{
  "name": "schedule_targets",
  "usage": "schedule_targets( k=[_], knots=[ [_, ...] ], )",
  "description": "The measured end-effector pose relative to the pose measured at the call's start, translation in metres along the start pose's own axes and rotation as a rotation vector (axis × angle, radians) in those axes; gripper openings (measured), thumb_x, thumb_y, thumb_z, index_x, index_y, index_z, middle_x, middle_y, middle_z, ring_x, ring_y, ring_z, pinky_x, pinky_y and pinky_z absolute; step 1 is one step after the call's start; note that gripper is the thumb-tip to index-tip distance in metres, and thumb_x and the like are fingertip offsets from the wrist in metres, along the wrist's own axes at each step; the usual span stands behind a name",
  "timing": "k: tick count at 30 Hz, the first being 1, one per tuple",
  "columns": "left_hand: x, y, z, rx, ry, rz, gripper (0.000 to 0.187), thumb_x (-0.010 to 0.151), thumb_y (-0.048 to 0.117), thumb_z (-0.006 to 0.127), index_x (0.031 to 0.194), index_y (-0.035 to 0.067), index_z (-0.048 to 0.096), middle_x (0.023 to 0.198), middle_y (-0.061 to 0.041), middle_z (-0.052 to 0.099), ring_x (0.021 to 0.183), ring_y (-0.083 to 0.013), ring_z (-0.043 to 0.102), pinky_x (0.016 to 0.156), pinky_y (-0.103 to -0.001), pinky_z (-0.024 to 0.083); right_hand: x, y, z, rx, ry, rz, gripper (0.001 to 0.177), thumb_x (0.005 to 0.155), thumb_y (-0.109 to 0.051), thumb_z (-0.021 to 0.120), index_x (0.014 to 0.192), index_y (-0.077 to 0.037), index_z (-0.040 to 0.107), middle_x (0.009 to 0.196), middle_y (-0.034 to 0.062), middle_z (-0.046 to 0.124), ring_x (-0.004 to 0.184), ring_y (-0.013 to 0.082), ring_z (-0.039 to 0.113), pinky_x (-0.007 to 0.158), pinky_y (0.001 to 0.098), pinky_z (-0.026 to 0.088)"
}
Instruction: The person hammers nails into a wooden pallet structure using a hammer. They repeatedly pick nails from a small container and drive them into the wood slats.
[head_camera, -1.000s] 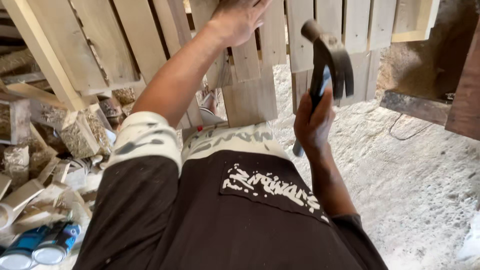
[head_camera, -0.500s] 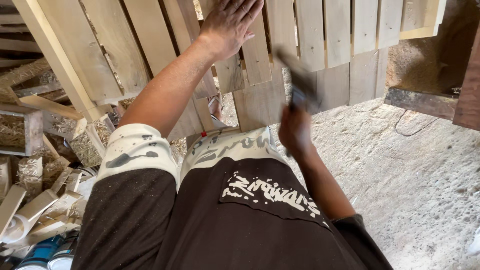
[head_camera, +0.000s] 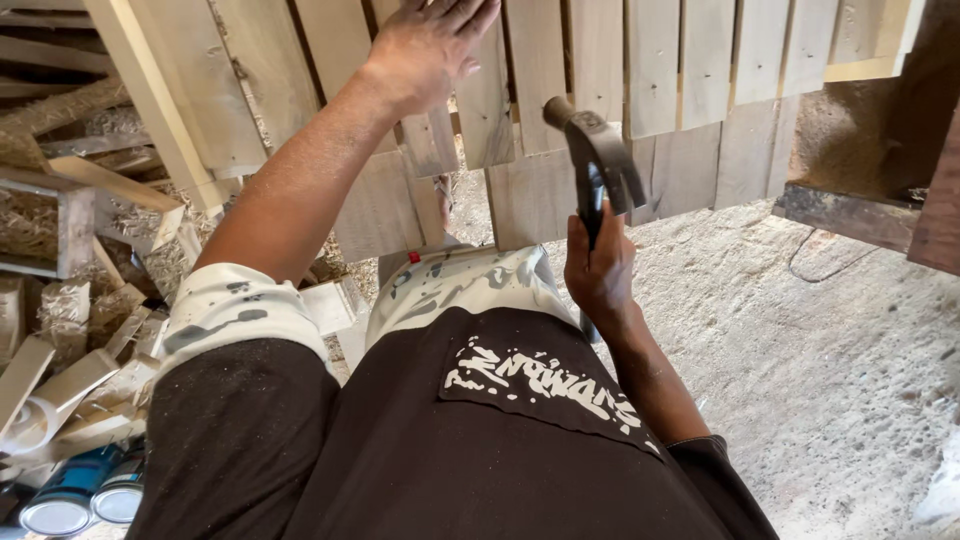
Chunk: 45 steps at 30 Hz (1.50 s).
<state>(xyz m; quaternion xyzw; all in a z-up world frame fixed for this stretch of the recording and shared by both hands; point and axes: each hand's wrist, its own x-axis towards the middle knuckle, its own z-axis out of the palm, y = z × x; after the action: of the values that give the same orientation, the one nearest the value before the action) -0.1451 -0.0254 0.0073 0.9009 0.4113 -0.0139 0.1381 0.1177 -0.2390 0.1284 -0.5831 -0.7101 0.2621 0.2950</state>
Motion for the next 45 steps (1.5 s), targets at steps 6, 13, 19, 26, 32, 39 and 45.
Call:
schedule_targets(
  k=[6, 13, 19, 26, 32, 39, 45],
  knots=[
    [-0.005, -0.006, 0.011, 0.085, 0.071, 0.006, 0.072, 0.110, 0.049, 0.026, 0.169, 0.015, 0.004, 0.176, -0.007, 0.002, 0.162, -0.0235, -0.001, 0.132, -0.046, 0.002, -0.015, -0.024, -0.007, 0.325, 0.176, -0.066, 0.024, 0.111, -0.010, 0.053, 0.123, 0.008, 0.042, 0.084, 0.0136, 0.061, 0.062, 0.0165, 0.060, 0.047, 0.0316, 0.047],
    [-0.007, 0.004, 0.003, -0.026, -0.121, -0.078, 0.073, 0.112, 0.041, 0.031, 0.175, 0.017, 0.004, 0.180, -0.006, 0.005, 0.163, -0.0290, 0.007, 0.132, -0.053, 0.010, 0.007, 0.032, 0.064, -0.108, -0.294, 0.267, 0.025, 0.109, -0.015, 0.053, 0.122, 0.003, 0.044, 0.075, 0.0154, 0.060, 0.055, 0.0246, 0.059, 0.040, 0.0422, 0.047],
    [-0.005, -0.003, 0.015, 0.058, 0.084, -0.026, 0.071, 0.112, 0.048, 0.033, 0.169, 0.017, 0.004, 0.176, -0.005, 0.003, 0.162, -0.0237, 0.000, 0.132, -0.047, 0.001, 0.027, 0.001, 0.037, 0.086, 0.011, -0.059, 0.024, 0.111, -0.006, 0.047, 0.127, 0.010, 0.041, 0.073, 0.0124, 0.059, 0.051, 0.0178, 0.058, 0.038, 0.0332, 0.044],
    [-0.049, -0.030, 0.013, 0.037, 0.037, -0.078, 0.068, 0.110, 0.047, 0.025, 0.168, 0.020, 0.002, 0.177, -0.003, 0.002, 0.161, -0.0225, -0.001, 0.131, -0.047, 0.002, 0.024, -0.054, 0.012, 0.112, -0.098, -0.059, 0.013, 0.113, -0.007, 0.050, 0.116, 0.004, 0.046, 0.071, 0.0083, 0.056, 0.056, 0.0151, 0.059, 0.047, 0.0317, 0.045],
    [-0.066, -0.031, -0.009, 0.055, -0.010, -0.125, 0.068, 0.111, 0.049, 0.023, 0.169, 0.020, 0.002, 0.176, -0.005, 0.007, 0.161, -0.0251, 0.006, 0.130, -0.050, 0.006, 0.009, -0.064, 0.011, 0.304, -0.026, -0.133, 0.016, 0.111, -0.009, 0.048, 0.119, 0.001, 0.041, 0.077, 0.0098, 0.060, 0.058, 0.0173, 0.059, 0.047, 0.0317, 0.048],
    [-0.065, -0.027, -0.024, -0.105, -0.125, -0.200, 0.066, 0.112, 0.046, 0.025, 0.169, 0.021, 0.005, 0.176, -0.003, 0.012, 0.160, -0.0240, 0.013, 0.131, -0.048, 0.012, 0.029, 0.017, 0.094, -0.137, -0.444, 0.037, 0.024, 0.108, -0.016, 0.056, 0.116, 0.002, 0.041, 0.068, 0.0119, 0.060, 0.049, 0.0240, 0.055, 0.040, 0.0405, 0.045],
    [-0.068, -0.024, -0.023, -0.092, -0.092, -0.168, 0.064, 0.111, 0.047, 0.025, 0.166, 0.023, 0.003, 0.173, -0.003, 0.011, 0.158, -0.0235, 0.010, 0.128, -0.049, 0.007, 0.047, -0.016, 0.062, 0.107, -0.143, -0.189, 0.038, 0.114, -0.009, 0.047, 0.142, 0.011, 0.032, 0.078, 0.0096, 0.062, 0.054, 0.0155, 0.057, 0.042, 0.0316, 0.047]
  ],
)
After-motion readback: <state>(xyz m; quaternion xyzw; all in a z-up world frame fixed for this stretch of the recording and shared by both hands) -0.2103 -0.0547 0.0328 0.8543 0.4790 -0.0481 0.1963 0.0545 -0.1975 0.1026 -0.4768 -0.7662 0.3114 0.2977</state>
